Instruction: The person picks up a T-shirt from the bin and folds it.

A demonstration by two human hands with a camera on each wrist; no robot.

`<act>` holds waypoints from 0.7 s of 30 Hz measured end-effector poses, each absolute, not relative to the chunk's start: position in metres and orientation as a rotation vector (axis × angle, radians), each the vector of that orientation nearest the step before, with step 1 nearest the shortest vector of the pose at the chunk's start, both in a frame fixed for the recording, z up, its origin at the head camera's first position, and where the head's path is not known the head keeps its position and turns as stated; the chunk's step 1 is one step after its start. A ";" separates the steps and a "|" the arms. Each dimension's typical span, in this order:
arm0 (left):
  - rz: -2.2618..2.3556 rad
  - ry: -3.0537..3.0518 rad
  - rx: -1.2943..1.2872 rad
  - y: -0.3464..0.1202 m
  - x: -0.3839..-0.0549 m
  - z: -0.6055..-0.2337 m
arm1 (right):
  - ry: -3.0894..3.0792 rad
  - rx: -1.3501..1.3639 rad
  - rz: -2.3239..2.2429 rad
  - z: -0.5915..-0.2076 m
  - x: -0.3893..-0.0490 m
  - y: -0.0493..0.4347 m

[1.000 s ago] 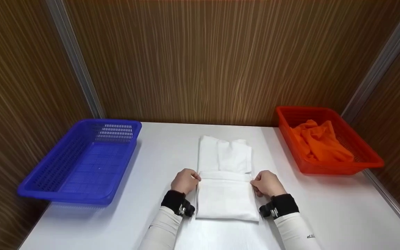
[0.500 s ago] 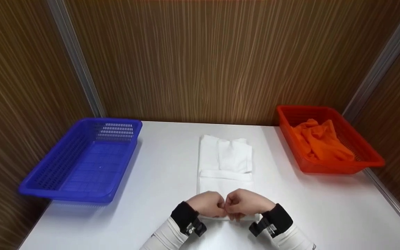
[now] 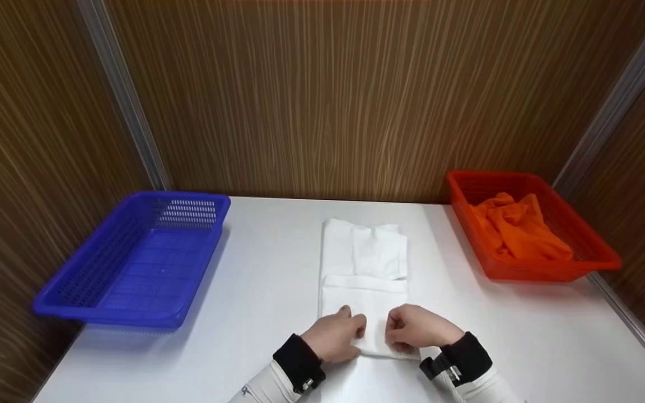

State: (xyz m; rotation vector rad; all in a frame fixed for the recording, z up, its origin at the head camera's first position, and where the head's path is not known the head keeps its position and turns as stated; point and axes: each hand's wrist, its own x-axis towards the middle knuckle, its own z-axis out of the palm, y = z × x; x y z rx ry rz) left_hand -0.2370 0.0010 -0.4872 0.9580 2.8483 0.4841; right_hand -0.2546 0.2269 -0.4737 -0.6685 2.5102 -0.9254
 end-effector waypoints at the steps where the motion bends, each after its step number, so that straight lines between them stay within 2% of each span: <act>1: 0.446 2.873 0.981 0.002 -0.236 -0.487 | 2.575 -0.715 -0.907 -0.472 -0.252 0.224; 7: 0.344 2.930 1.084 0.003 -0.235 -0.483 | 2.827 -0.915 -0.729 -0.469 -0.231 0.200; 15: 0.569 3.000 1.163 -0.003 -0.239 -0.474 | 3.015 -0.986 -0.459 -0.478 -0.221 0.189; 21: 0.418 3.043 1.033 -0.002 -0.234 -0.481 | 3.031 -1.025 -0.470 -0.478 -0.223 0.190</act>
